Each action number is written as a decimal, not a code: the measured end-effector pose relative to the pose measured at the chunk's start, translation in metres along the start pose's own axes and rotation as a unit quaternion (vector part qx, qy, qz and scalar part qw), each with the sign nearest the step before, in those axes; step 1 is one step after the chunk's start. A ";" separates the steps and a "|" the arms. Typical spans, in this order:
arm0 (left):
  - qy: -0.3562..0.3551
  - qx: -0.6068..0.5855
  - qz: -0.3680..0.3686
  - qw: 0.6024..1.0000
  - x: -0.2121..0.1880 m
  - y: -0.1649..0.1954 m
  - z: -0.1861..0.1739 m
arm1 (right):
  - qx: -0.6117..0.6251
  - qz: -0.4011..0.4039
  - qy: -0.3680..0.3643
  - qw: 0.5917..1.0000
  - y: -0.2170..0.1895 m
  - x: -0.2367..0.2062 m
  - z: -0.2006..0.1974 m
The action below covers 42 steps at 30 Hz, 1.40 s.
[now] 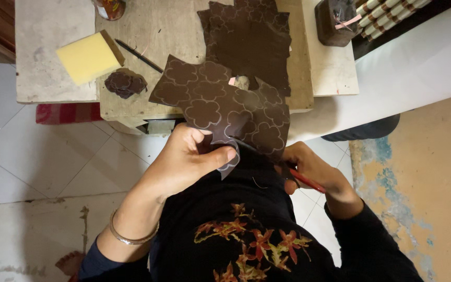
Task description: The person uses red-handled scissors to cut flower-shaped pieces from a dark brown patterned fabric. They repeatedly cut along the outlines and place the finished pieces on the table.
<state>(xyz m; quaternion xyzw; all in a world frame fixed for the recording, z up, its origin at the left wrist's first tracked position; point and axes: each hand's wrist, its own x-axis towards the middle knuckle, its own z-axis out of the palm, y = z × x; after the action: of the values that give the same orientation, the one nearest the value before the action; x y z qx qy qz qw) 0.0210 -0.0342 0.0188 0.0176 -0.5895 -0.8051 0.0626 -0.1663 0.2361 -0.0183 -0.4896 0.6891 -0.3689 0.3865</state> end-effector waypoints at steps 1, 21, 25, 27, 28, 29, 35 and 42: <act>-0.002 -0.001 -0.006 1.000 0.000 0.001 0.000 | 0.012 0.001 -0.002 1.000 0.003 -0.001 0.001; -0.094 0.082 -0.025 0.992 0.011 0.010 -0.016 | 0.019 0.086 -0.061 0.994 -0.009 0.000 -0.014; 0.054 -0.040 0.018 0.998 0.021 -0.012 -0.004 | 0.059 0.045 -0.005 0.997 0.000 0.002 0.000; 0.180 -0.097 0.051 0.977 0.027 -0.026 0.011 | 0.097 0.041 0.019 0.994 0.002 0.005 0.012; 0.188 -0.109 0.082 0.973 0.025 -0.030 0.015 | 0.090 0.031 0.028 0.995 0.002 0.005 0.017; 0.196 -0.120 0.113 0.967 0.022 -0.034 0.019 | 0.084 0.021 0.036 0.996 0.002 0.005 0.022; 0.228 0.070 0.206 0.949 0.001 -0.029 0.035 | 0.080 0.019 0.028 0.996 -0.004 0.000 0.022; 0.125 0.070 0.099 0.985 -0.010 0.007 0.028 | 0.144 0.031 0.015 0.989 -0.006 -0.012 0.017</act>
<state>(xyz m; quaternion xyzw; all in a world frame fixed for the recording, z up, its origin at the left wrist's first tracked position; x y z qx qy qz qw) 0.0286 -0.0087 0.0339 0.0637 -0.6306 -0.7434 0.2138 -0.1459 0.2438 -0.0187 -0.4015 0.6494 -0.4591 0.4542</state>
